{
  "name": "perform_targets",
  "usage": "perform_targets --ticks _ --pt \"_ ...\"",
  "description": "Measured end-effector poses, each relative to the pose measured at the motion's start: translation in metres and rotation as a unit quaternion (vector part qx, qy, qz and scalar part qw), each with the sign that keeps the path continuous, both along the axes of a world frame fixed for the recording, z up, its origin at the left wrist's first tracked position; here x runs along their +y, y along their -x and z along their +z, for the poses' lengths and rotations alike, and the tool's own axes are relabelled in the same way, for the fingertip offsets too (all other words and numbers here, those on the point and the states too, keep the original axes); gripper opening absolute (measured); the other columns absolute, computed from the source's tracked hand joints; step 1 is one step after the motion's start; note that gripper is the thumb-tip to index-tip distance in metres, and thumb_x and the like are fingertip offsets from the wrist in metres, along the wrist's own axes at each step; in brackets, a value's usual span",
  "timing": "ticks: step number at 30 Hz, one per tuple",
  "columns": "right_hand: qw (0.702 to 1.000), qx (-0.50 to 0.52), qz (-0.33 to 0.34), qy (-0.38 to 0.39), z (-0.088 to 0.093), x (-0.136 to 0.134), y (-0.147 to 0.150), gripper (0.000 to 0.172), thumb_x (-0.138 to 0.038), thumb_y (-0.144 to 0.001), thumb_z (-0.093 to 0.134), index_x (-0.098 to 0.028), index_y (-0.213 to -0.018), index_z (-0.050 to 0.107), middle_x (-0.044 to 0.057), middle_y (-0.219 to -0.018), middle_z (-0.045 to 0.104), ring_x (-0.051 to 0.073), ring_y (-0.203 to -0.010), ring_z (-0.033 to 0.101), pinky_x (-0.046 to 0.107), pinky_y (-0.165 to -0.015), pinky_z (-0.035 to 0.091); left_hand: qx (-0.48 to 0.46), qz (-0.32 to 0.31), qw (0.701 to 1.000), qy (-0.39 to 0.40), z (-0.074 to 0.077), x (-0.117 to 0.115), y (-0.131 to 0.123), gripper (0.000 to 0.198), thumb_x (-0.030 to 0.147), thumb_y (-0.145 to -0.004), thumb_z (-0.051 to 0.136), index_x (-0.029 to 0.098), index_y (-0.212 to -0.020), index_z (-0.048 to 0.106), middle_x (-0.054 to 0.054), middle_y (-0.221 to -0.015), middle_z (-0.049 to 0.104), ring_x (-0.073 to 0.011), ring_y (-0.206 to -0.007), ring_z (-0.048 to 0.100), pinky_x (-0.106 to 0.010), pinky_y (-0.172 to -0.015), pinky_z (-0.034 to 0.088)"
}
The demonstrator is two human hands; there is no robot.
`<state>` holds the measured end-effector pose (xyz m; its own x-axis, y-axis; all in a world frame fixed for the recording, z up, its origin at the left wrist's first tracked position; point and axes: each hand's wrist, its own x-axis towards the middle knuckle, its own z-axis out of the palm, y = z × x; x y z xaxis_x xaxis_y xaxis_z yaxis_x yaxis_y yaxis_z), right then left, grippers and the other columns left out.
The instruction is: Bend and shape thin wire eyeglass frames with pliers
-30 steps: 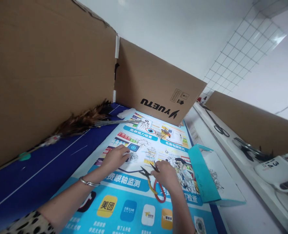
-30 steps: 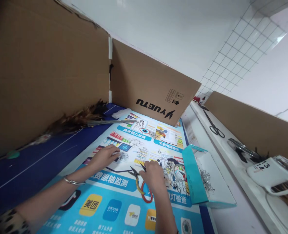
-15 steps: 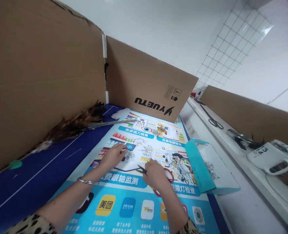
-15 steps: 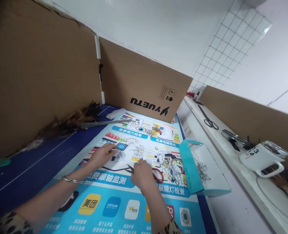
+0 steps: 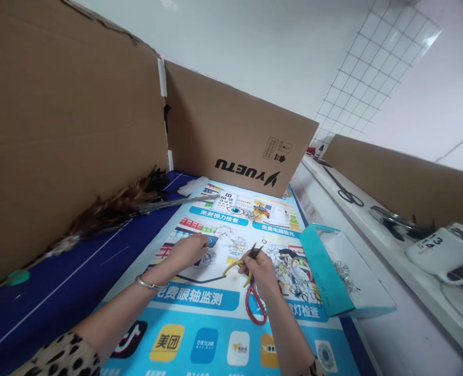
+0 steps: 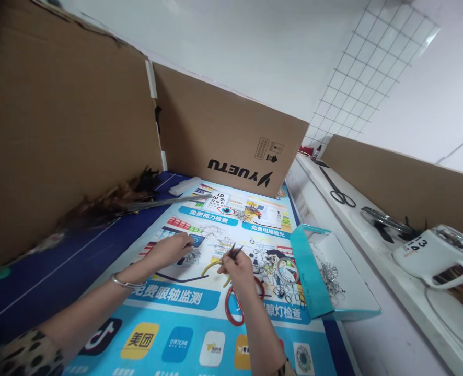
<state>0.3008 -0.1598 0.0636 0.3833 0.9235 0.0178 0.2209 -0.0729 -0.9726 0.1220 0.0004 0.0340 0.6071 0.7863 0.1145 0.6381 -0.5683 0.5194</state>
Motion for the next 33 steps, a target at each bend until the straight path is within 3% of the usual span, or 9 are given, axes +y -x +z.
perform_targets --ticks 4,7,11,14,19,23,25,28,33 --pt "0.977 0.201 -0.049 -0.041 -0.01 0.007 -0.006 0.027 -0.045 -0.079 0.054 -0.02 -0.087 0.05 0.004 -0.074 0.064 0.014 -0.058 0.059 0.022 -0.045 0.039 0.018 0.0 1.0 -0.002 -0.002 -0.001 -0.003 0.011 0.023 -0.078 0.055 0.023 -0.073 0.065 -0.006 -0.084 0.069 -0.0244 -0.08 0.063 -0.028 -0.068 0.04" --pt "0.95 0.3 -0.063 -0.052 -0.016 0.008 -0.006 0.027 -0.041 -0.075 0.063 -0.019 -0.086 0.053 0.006 -0.078 0.065 0.014 -0.063 0.061 0.02 -0.042 0.038 0.027 -0.005 1.0 -0.003 -0.003 -0.001 -0.005 0.012 0.023 -0.079 0.054 0.023 -0.075 0.065 -0.006 -0.085 0.069 -0.0239 -0.08 0.063 -0.028 -0.068 0.04" --pt "0.929 0.365 -0.049 -0.042 -0.021 0.005 0.001 0.027 -0.032 -0.073 0.067 -0.018 -0.094 0.057 0.008 -0.092 0.067 0.013 -0.069 0.062 0.018 -0.045 0.041 0.027 -0.009 1.0 -0.003 -0.007 -0.001 -0.006 0.014 0.023 -0.081 0.052 0.022 -0.075 0.065 -0.006 -0.085 0.068 -0.0236 -0.079 0.063 -0.028 -0.066 0.04" --pt "0.929 0.369 -0.026 -0.024 -0.021 0.003 0.009 0.028 -0.033 -0.075 0.066 -0.016 -0.096 0.06 0.009 -0.09 0.067 0.012 -0.063 0.059 0.018 -0.044 0.04 0.018 -0.013 1.0 -0.004 -0.008 -0.001 -0.004 0.016 0.024 -0.082 0.05 0.022 -0.076 0.065 -0.006 -0.085 0.068 -0.0239 -0.079 0.063 -0.028 -0.066 0.04" --pt "0.954 0.298 -0.014 -0.021 -0.016 -0.001 0.019 0.026 -0.036 -0.078 0.064 -0.016 -0.095 0.063 0.005 -0.083 0.066 0.009 -0.054 0.051 0.018 -0.042 0.036 -0.007 -0.028 1.0 -0.009 -0.006 -0.001 0.0 0.015 0.026 -0.083 0.05 0.023 -0.084 0.065 -0.005 -0.088 0.067 -0.0232 -0.083 0.061 -0.028 -0.07 0.041" --pt "0.999 0.03 0.044 -0.01 -0.011 -0.007 0.026 0.024 -0.035 -0.087 0.051 -0.02 -0.102 0.063 0.002 -0.081 0.065 0.012 -0.062 0.055 0.023 -0.055 0.044 -0.021 -0.047 0.999 -0.012 -0.008 -0.002 -0.002 0.014 0.026 -0.082 0.052 0.024 -0.086 0.065 -0.004 -0.091 0.066 -0.0232 -0.086 0.061 -0.028 -0.073 0.043" --pt "0.995 -0.077 0.07 -0.01 -0.009 -0.009 0.028 0.025 -0.033 -0.09 0.047 -0.021 -0.105 0.062 0.003 -0.089 0.066 0.016 -0.077 0.06 0.027 -0.068 0.046 -0.024 -0.054 0.998 -0.013 -0.01 -0.003 -0.004 0.013 0.026 -0.082 0.053 0.024 -0.083 0.066 -0.005 -0.091 0.065 -0.0234 -0.087 0.061 -0.028 -0.074 0.043" --pt "0.985 -0.153 0.076 -0.007 -0.011 -0.009 0.029 0.024 -0.031 -0.092 0.045 -0.02 -0.104 0.061 0.006 -0.102 0.064 0.02 -0.096 0.058 0.029 -0.079 0.045 -0.026 -0.06 0.998 -0.012 -0.013 -0.002 -0.006 0.013 0.025 -0.082 0.053 0.023 -0.081 0.066 -0.005 -0.09 0.065 -0.0239 -0.087 0.061 -0.029 -0.075 0.043" --pt "0.977 -0.186 0.097 0.024 -0.021 -0.006 0.033 0.023 -0.031 -0.091 0.047 -0.02 -0.105 0.061 0.004 -0.095 0.064 0.019 -0.088 0.059 0.028 -0.075 0.044 -0.023 -0.064 0.998 -0.015 -0.019 0.001 -0.007 0.013 0.023 -0.082 0.052 0.021 -0.083 0.065 -0.007 -0.092 0.064 -0.0241 -0.089 0.06 -0.03 -0.079 0.042"
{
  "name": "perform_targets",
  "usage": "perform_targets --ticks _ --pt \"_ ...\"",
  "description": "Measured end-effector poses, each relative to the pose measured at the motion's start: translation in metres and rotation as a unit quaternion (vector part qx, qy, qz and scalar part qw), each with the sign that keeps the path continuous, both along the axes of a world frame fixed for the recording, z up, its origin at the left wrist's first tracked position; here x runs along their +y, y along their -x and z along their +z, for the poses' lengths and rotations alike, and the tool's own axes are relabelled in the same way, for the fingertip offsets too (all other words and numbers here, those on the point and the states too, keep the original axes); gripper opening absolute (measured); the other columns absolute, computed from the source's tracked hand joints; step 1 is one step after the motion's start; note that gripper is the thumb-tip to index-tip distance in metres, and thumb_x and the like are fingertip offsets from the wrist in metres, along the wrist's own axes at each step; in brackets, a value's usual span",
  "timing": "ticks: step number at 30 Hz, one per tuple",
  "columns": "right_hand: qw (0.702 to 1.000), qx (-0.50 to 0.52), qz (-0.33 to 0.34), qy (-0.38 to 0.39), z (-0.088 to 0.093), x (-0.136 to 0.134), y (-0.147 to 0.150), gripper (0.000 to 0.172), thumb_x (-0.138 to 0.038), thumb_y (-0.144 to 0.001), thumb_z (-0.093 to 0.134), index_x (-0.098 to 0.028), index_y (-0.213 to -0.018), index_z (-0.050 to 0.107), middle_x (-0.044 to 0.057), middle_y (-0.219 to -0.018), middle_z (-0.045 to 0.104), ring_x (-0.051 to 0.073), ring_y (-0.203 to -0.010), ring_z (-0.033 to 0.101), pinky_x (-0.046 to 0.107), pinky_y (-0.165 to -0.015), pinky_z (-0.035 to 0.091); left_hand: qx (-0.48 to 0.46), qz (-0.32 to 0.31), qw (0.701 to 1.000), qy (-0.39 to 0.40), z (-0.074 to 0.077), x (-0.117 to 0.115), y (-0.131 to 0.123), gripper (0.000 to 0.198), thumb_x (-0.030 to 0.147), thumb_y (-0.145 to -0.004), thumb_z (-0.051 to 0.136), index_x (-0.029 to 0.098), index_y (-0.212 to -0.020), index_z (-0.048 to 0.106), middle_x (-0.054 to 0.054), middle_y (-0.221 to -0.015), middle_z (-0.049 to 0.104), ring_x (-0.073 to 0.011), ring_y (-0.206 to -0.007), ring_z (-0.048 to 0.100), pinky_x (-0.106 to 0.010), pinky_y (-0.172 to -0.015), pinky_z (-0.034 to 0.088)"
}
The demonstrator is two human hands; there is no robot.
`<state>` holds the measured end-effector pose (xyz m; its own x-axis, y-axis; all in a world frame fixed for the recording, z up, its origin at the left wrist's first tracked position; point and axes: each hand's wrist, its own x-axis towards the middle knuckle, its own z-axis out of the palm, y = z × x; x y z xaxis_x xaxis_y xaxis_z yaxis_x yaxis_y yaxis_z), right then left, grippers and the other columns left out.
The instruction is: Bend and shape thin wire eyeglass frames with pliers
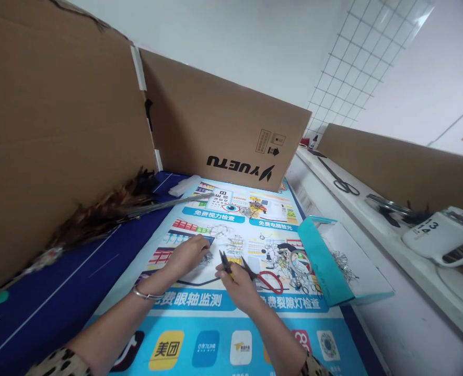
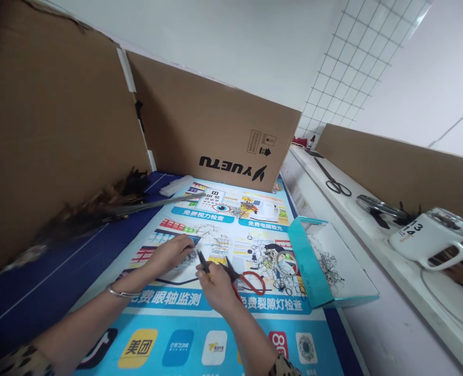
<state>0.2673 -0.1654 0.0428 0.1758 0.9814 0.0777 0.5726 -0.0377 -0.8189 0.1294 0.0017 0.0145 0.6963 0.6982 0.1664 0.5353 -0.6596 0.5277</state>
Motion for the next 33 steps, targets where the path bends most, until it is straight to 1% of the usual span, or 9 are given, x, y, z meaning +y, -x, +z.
perform_targets --ticks 3,5,11,15,20,24,26,29,33 --pt "0.999 -0.037 0.022 0.005 -0.001 -0.001 0.009 0.021 -0.031 -0.092 0.045 -0.02 -0.101 0.061 0.002 -0.087 0.064 0.017 -0.08 0.059 0.025 -0.069 0.042 0.001 -0.003 1.0 -0.004 -0.004 0.002 -0.001 0.013 0.02 -0.082 0.051 0.02 -0.083 0.064 -0.008 -0.093 0.064 -0.0233 -0.089 0.059 -0.03 -0.079 0.042" --pt "0.997 -0.075 0.024 0.0 0.001 -0.003 0.014 0.018 -0.031 -0.092 0.046 -0.02 -0.095 0.06 0.002 -0.086 0.063 0.017 -0.08 0.058 0.024 -0.067 0.04 0.002 -0.002 1.0 -0.006 -0.005 0.002 -0.001 0.013 0.019 -0.082 0.05 0.019 -0.084 0.064 -0.008 -0.093 0.063 -0.0226 -0.088 0.059 -0.03 -0.078 0.042" --pt "0.992 -0.123 0.014 -0.005 0.004 -0.005 0.017 0.016 -0.029 -0.093 0.044 -0.019 -0.088 0.056 0.003 -0.086 0.061 0.017 -0.082 0.055 0.023 -0.065 0.038 0.013 0.001 1.0 0.002 -0.009 0.004 0.0 0.01 0.02 -0.08 0.053 0.019 -0.083 0.062 -0.007 -0.09 0.063 -0.0225 -0.085 0.059 -0.029 -0.074 0.042" --pt "0.99 -0.14 0.004 -0.014 0.004 -0.005 0.013 0.012 -0.026 -0.092 0.046 -0.019 -0.091 0.056 0.003 -0.089 0.061 0.017 -0.085 0.054 0.024 -0.069 0.039 0.021 0.001 1.0 0.014 -0.01 0.003 0.0 0.01 0.02 -0.08 0.052 0.019 -0.082 0.062 -0.007 -0.089 0.064 -0.0224 -0.084 0.059 -0.029 -0.075 0.041" --pt "0.984 -0.18 -0.008 -0.017 0.009 -0.009 0.014 0.007 -0.02 -0.089 0.049 -0.02 -0.093 0.055 0.004 -0.094 0.058 0.019 -0.091 0.053 0.026 -0.075 0.04 0.024 0.005 0.999 0.032 0.001 -0.002 0.003 0.011 0.021 -0.082 0.049 0.02 -0.082 0.06 -0.005 -0.085 0.065 -0.0217 -0.081 0.06 -0.028 -0.073 0.041" --pt "0.977 -0.211 -0.033 -0.01 0.014 -0.012 0.014 0.009 -0.02 -0.087 0.05 -0.021 -0.095 0.054 0.006 -0.098 0.056 0.02 -0.092 0.051 0.028 -0.075 0.042 0.016 0.008 0.999 0.042 0.014 -0.008 0.006 0.013 0.022 -0.083 0.046 0.021 -0.083 0.058 -0.004 -0.082 0.066 -0.0214 -0.077 0.061 -0.026 -0.068 0.041" --pt "0.973 -0.229 -0.036 -0.012 0.014 -0.012 0.012 0.012 -0.019 -0.085 0.052 -0.021 -0.096 0.055 0.006 -0.1 0.055 0.021 -0.094 0.051 0.029 -0.078 0.042 0.011 0.007 0.999 0.047 0.018 -0.011 0.007 0.012 0.022 -0.083 0.045 0.021 -0.082 0.057 -0.003 -0.08 0.066 -0.021 -0.074 0.06 -0.026 -0.066 0.04" --pt "0.966 -0.256 -0.041 -0.017 0.012 -0.01 0.008 0.014 -0.017 -0.083 0.054 -0.021 -0.096 0.056 0.006 -0.099 0.054 0.021 -0.096 0.05 0.031 -0.083 0.04 0.006 0.001 0.998 0.055 0.019 -0.013 0.008 0.01 0.02 -0.081 0.045 0.021 -0.079 0.055 -0.002 -0.075 0.064 -0.0198 -0.07 0.059 -0.025 -0.064 0.038" --pt "0.957 -0.285 -0.049 -0.01 0.01 -0.009 0.002 0.013 -0.019 -0.084 0.053 -0.021 -0.096 0.057 0.007 -0.099 0.055 0.022 -0.093 0.05 0.032 -0.08 0.04 -0.003 -0.017 0.998 0.068 0.016 -0.014 0.009 0.007 0.02 -0.077 0.048 0.021 -0.072 0.053 0.001 -0.065 0.059 -0.0185 -0.062 0.056 -0.024 -0.06 0.035"
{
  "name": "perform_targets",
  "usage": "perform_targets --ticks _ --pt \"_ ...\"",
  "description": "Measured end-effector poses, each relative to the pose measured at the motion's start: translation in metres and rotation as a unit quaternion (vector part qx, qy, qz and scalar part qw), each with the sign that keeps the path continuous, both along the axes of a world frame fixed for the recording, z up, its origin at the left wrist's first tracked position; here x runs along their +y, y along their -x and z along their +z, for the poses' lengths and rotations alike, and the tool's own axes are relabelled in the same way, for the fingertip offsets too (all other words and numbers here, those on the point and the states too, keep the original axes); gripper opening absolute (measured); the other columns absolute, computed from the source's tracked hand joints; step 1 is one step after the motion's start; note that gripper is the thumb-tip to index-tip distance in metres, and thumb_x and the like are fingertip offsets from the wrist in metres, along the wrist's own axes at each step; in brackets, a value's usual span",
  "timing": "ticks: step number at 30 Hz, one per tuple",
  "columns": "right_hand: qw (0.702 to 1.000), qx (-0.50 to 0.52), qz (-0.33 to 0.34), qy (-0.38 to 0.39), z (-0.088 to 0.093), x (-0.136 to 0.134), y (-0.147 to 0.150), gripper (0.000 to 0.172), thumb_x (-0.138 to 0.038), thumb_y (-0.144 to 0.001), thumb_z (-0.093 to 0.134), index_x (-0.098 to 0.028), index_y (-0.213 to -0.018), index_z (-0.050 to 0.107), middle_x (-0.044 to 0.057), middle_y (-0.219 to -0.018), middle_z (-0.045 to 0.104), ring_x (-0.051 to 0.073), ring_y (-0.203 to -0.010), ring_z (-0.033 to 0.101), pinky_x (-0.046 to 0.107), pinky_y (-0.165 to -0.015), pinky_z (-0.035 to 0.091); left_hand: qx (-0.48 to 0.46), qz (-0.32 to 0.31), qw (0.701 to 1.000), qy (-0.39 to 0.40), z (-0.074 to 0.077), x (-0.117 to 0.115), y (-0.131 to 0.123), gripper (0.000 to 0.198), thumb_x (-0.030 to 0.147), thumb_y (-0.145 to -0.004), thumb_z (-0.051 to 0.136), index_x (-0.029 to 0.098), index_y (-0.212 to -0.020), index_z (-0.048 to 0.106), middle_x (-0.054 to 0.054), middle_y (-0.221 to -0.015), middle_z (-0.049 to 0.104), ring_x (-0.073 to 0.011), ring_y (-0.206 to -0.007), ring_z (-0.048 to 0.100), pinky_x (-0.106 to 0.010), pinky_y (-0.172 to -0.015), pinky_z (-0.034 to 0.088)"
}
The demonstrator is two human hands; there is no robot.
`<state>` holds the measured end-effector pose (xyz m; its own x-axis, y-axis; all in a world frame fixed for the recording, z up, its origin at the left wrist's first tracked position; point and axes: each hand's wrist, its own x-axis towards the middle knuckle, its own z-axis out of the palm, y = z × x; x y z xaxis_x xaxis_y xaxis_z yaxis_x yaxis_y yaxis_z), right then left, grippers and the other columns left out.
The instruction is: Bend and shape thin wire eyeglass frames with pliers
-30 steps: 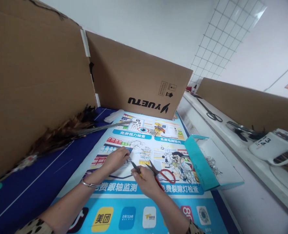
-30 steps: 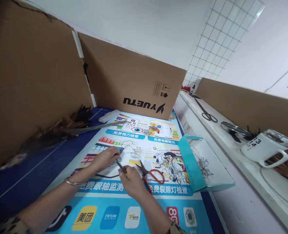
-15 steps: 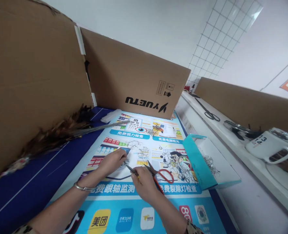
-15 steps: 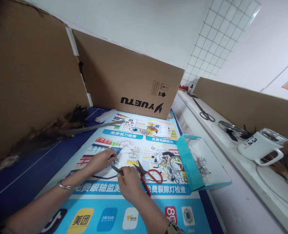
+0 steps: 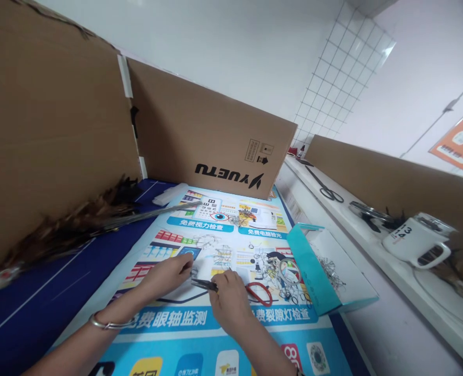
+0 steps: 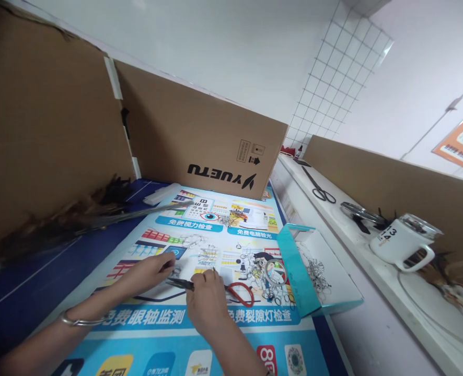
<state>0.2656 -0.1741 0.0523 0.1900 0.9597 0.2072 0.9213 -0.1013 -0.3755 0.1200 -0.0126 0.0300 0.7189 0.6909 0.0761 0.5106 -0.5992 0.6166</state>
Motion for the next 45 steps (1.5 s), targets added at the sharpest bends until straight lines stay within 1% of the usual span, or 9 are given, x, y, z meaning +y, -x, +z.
perform_targets --ticks 4,11,16,18,21,27,32,36,45 --pt "1.0 -0.018 -0.007 0.004 0.0 0.001 -0.005 0.012 -0.022 -0.083 0.054 -0.021 -0.095 0.057 0.007 -0.097 0.055 0.022 -0.09 0.05 0.033 -0.077 0.04 -0.019 -0.016 1.0 0.016 -0.007 0.004 0.001 0.004 0.02 -0.073 0.049 0.021 -0.069 0.051 0.002 -0.063 0.057 -0.0179 -0.062 0.054 -0.024 -0.058 0.034" --pt "0.999 -0.045 -0.014 0.009 -0.002 0.001 -0.01 0.015 -0.024 -0.082 0.055 -0.021 -0.096 0.057 0.007 -0.096 0.056 0.023 -0.091 0.05 0.034 -0.077 0.039 -0.063 -0.042 0.995 0.06 -0.02 0.014 0.001 0.004 0.021 -0.072 0.05 0.02 -0.072 0.053 0.004 -0.062 0.054 -0.0158 -0.059 0.051 -0.023 -0.056 0.033" --pt "0.998 -0.061 -0.009 0.021 -0.005 0.004 -0.016 0.018 -0.026 -0.08 0.058 -0.02 -0.097 0.058 0.008 -0.096 0.056 0.024 -0.091 0.049 0.035 -0.079 0.037 -0.094 -0.059 0.988 0.109 -0.025 0.015 0.0 0.005 0.024 -0.073 0.053 0.019 -0.074 0.055 0.004 -0.062 0.053 -0.0148 -0.059 0.05 -0.023 -0.057 0.035" --pt "0.997 -0.066 -0.018 0.028 -0.006 0.005 -0.018 0.016 -0.024 -0.08 0.058 -0.02 -0.096 0.058 0.007 -0.095 0.056 0.023 -0.091 0.049 0.035 -0.079 0.037 -0.109 -0.064 0.983 0.135 -0.026 0.015 0.0 0.009 0.026 -0.075 0.053 0.019 -0.079 0.057 0.003 -0.066 0.054 -0.0149 -0.062 0.051 -0.023 -0.057 0.036" --pt "0.996 -0.076 -0.023 0.029 -0.006 0.007 -0.02 0.018 -0.025 -0.08 0.058 -0.02 -0.097 0.058 0.008 -0.096 0.056 0.024 -0.092 0.048 0.035 -0.08 0.035 -0.128 -0.068 0.974 0.175 -0.025 0.017 0.001 0.015 0.031 -0.077 0.054 0.018 -0.085 0.058 0.003 -0.068 0.053 -0.0146 -0.061 0.05 -0.022 -0.056 0.037" --pt "0.992 -0.114 -0.036 0.036 -0.003 0.006 -0.022 0.019 -0.026 -0.079 0.06 -0.02 -0.097 0.058 0.008 -0.096 0.055 0.024 -0.094 0.046 0.036 -0.081 0.034 -0.15 -0.086 0.953 0.249 -0.02 0.014 0.001 0.022 0.038 -0.076 0.059 0.017 -0.082 0.059 0.004 -0.063 0.048 -0.0127 -0.056 0.045 -0.022 -0.052 0.034" --pt "0.988 -0.14 -0.046 0.045 0.001 0.007 -0.026 0.017 -0.025 -0.081 0.058 -0.019 -0.097 0.058 0.009 -0.097 0.054 0.025 -0.095 0.046 0.037 -0.081 0.033 -0.167 -0.092 0.932 0.308 -0.009 0.005 0.001 0.025 0.04 -0.074 0.062 0.017 -0.083 0.059 0.006 -0.059 0.047 -0.0112 -0.051 0.044 -0.021 -0.049 0.033" --pt "0.988 -0.138 -0.054 0.041 0.001 0.007 -0.028 0.019 -0.027 -0.081 0.058 -0.019 -0.099 0.059 0.01 -0.098 0.055 0.025 -0.097 0.046 0.036 -0.082 0.033 -0.183 -0.087 0.918 0.34 -0.001 -0.005 0.0 0.024 0.039 -0.075 0.062 0.016 -0.084 0.059 0.005 -0.061 0.051 -0.0109 -0.051 0.046 -0.021 -0.049 0.032" --pt "0.989 -0.13 -0.061 0.045 -0.003 0.006 -0.026 0.019 -0.03 -0.08 0.061 -0.019 -0.095 0.061 0.009 -0.097 0.057 0.024 -0.094 0.049 0.034 -0.08 0.034 -0.226 -0.074 0.896 0.376 -0.006 -0.019 -0.003 0.026 0.039 -0.076 0.064 0.015 -0.081 0.056 0.003 -0.064 0.053 -0.0096 -0.052 0.047 -0.02 -0.05 0.032"
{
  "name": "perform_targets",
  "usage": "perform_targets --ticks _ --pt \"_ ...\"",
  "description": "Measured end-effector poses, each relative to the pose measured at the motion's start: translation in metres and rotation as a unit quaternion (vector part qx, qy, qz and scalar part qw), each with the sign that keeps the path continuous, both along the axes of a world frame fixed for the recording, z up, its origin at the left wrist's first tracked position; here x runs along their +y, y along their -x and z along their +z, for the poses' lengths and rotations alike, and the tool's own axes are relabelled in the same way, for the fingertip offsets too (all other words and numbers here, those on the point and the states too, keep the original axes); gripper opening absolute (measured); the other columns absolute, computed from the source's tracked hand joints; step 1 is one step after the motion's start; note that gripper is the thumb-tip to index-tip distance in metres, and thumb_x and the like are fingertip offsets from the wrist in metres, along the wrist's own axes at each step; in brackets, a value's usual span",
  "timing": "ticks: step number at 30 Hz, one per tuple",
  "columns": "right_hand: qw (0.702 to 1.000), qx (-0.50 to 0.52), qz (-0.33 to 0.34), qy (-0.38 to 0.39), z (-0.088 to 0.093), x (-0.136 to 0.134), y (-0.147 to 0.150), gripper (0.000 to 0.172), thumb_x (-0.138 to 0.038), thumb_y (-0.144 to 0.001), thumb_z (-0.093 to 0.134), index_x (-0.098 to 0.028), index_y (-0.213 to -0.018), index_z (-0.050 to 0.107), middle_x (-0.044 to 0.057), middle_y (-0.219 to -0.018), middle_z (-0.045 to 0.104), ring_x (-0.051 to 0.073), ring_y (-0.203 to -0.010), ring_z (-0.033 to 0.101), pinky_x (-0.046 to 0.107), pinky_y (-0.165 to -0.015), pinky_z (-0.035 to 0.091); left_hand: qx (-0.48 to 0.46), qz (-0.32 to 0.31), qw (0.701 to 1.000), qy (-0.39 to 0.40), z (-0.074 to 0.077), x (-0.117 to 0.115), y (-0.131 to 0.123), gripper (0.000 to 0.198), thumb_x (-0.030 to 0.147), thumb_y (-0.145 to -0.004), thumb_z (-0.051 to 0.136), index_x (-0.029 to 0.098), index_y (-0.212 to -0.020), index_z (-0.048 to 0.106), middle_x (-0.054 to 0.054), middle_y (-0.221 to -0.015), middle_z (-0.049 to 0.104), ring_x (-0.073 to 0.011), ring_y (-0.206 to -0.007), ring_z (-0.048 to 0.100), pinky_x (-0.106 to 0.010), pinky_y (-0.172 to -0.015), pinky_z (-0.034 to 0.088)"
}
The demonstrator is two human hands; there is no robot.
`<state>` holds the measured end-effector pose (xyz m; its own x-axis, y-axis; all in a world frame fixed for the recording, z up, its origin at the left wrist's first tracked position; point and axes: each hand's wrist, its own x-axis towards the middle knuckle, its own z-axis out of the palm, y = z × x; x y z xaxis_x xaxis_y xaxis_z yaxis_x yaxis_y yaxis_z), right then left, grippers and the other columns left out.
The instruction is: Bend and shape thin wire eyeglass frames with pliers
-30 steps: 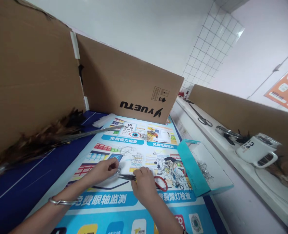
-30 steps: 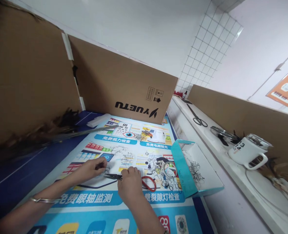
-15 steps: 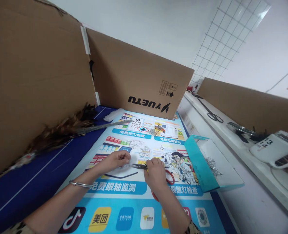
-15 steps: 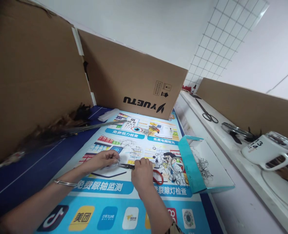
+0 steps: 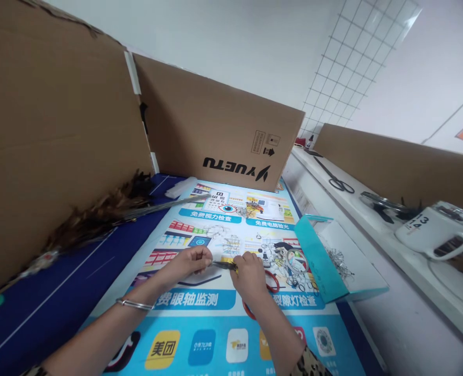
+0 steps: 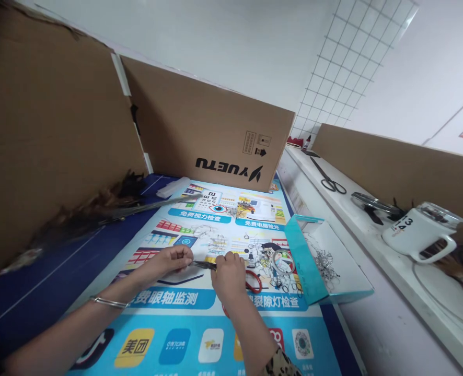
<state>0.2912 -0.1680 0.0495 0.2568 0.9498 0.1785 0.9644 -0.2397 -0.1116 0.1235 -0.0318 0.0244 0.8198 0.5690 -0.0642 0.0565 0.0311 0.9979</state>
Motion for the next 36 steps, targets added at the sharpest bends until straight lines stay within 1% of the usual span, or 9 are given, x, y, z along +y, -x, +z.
perform_targets --ticks 11,16,22,26,30,34,36 --pt "1.0 0.008 -0.012 0.006 -0.0006 0.0004 -0.0022 0.017 -0.031 -0.081 0.06 -0.019 -0.093 0.062 0.009 -0.095 0.058 0.024 -0.094 0.051 0.034 -0.08 0.035 -0.008 0.039 0.999 0.021 -0.0049 -0.0001 0.001 0.029 0.042 -0.074 0.065 0.016 -0.082 0.055 0.003 -0.063 0.053 -0.0109 -0.053 0.047 -0.021 -0.05 0.031" --pt "1.0 0.011 -0.012 0.013 -0.0019 0.0012 -0.0024 0.018 -0.031 -0.08 0.06 -0.019 -0.094 0.063 0.008 -0.095 0.058 0.023 -0.093 0.051 0.033 -0.08 0.035 -0.003 0.039 0.999 0.028 -0.0079 -0.0011 -0.0002 0.028 0.042 -0.075 0.065 0.016 -0.082 0.055 0.004 -0.057 0.053 -0.0103 -0.049 0.046 -0.02 -0.047 0.028" --pt "1.0 0.009 -0.017 0.011 -0.0018 0.0011 -0.0022 0.017 -0.031 -0.082 0.059 -0.02 -0.094 0.063 0.008 -0.095 0.059 0.023 -0.093 0.051 0.034 -0.08 0.035 -0.006 0.037 0.999 0.025 -0.005 -0.0015 0.0004 0.029 0.042 -0.075 0.065 0.016 -0.082 0.055 0.003 -0.059 0.053 -0.0106 -0.051 0.047 -0.02 -0.048 0.029" --pt "0.999 0.0 -0.018 0.027 -0.0003 0.0017 -0.0007 0.019 -0.033 -0.082 0.06 -0.02 -0.095 0.063 0.008 -0.096 0.059 0.023 -0.093 0.052 0.034 -0.08 0.036 0.001 0.033 0.999 0.021 -0.004 -0.0037 -0.0008 0.03 0.043 -0.076 0.064 0.016 -0.083 0.054 0.004 -0.057 0.052 -0.0106 -0.049 0.046 -0.02 -0.046 0.027" --pt "0.999 -0.002 -0.012 0.038 -0.0003 0.0024 0.0001 0.017 -0.033 -0.082 0.06 -0.02 -0.093 0.063 0.007 -0.093 0.062 0.022 -0.089 0.055 0.032 -0.076 0.037 0.009 0.022 1.0 0.017 -0.0031 -0.0057 -0.001 0.03 0.044 -0.076 0.063 0.016 -0.082 0.054 0.004 -0.056 0.053 -0.0105 -0.047 0.045 -0.02 -0.046 0.026" --pt "0.999 -0.009 -0.002 0.045 -0.0014 0.0025 -0.0005 0.014 -0.032 -0.082 0.06 -0.02 -0.09 0.063 0.006 -0.089 0.064 0.022 -0.085 0.057 0.03 -0.072 0.039 0.011 0.008 1.0 0.001 -0.0018 -0.0037 0.001 0.027 0.042 -0.079 0.061 0.016 -0.083 0.055 0.003 -0.06 0.055 -0.0112 -0.052 0.047 -0.02 -0.049 0.03" --pt "0.999 -0.012 0.0 0.047 -0.0024 0.0027 -0.001 0.014 -0.031 -0.082 0.06 -0.019 -0.09 0.063 0.007 -0.089 0.064 0.022 -0.085 0.058 0.03 -0.071 0.039 0.019 -0.001 1.0 -0.013 -0.0017 -0.001 0.0023 0.026 0.041 -0.078 0.061 0.015 -0.081 0.057 0.003 -0.059 0.054 -0.0102 -0.05 0.045 -0.02 -0.048 0.029"
